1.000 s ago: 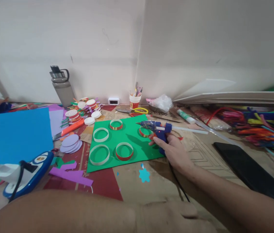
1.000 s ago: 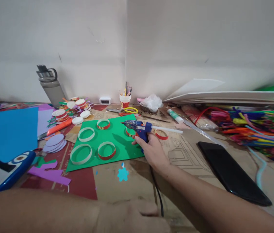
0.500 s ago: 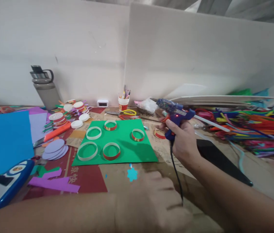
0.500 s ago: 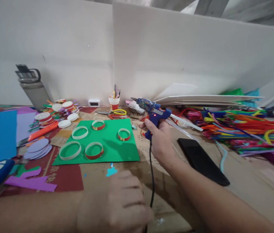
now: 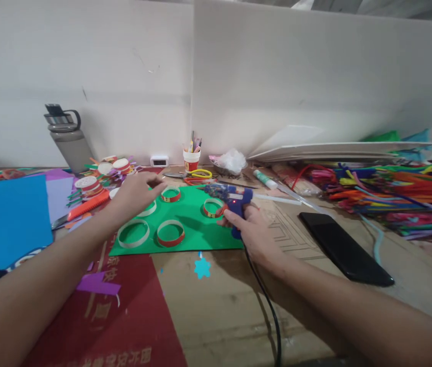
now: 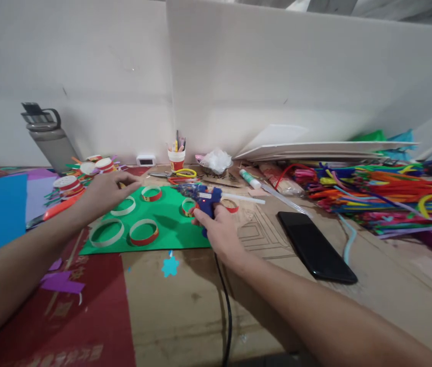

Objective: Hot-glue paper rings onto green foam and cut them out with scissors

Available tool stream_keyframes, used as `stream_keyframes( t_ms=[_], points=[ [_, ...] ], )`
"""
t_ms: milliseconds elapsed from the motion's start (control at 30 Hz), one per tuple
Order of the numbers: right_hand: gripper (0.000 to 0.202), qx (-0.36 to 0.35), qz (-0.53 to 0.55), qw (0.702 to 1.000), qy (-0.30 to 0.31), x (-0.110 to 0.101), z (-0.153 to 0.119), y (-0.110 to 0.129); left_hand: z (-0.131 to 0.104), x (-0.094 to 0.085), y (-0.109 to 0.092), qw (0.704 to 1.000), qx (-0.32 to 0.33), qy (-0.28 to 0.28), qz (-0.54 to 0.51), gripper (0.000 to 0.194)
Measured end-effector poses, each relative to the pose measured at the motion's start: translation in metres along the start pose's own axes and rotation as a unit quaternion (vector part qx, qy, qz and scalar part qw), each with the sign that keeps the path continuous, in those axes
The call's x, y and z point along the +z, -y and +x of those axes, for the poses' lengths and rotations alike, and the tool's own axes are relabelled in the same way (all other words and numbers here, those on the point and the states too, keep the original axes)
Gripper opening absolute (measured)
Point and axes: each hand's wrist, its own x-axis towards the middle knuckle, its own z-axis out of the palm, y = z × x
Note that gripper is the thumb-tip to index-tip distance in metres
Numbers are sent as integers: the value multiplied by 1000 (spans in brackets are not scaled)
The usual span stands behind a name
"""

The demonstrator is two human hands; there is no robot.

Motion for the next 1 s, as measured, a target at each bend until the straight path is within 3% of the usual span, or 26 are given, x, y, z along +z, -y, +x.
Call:
stream_keyframes(
  t_ms=[133, 233, 333, 500, 600, 733, 833, 933, 1000],
  points=[
    [23, 9, -53, 997, 49, 7, -4, -2, 4, 7, 38, 997, -36, -46, 59, 27],
    [25, 20, -72, 996, 58, 8, -7, 0, 2, 12, 49, 994, -56, -46, 79, 27],
    [25, 17, -68, 996, 52, 7, -9, 1, -5, 13, 41, 998, -46, -25, 45, 28],
    [28, 13, -65, 997, 40, 5, -7, -3, -21, 16, 7, 999, -16, 49, 6, 35],
    [29, -6, -65, 997, 27, 4, -3, -7, -24, 17, 1, 997, 0, 75, 3, 36],
    [25, -3, -82, 996, 33, 4, -2, -8, -15, 15, 23, 999, 27, 14, 23, 31],
    [24, -2, -99, 995, 35, 4, -3, -6, -3, 13, 47, 998, -32, -25, 47, 32],
    [24, -10, -104, 994, 41, 6, -5, -3, 8, 17, 64, 990, -101, 37, 89, 39],
    [23, -12, -106, 993, 42, 7, -6, -1, 13, 23, 71, 983, -112, 88, 118, 43]
  ],
)
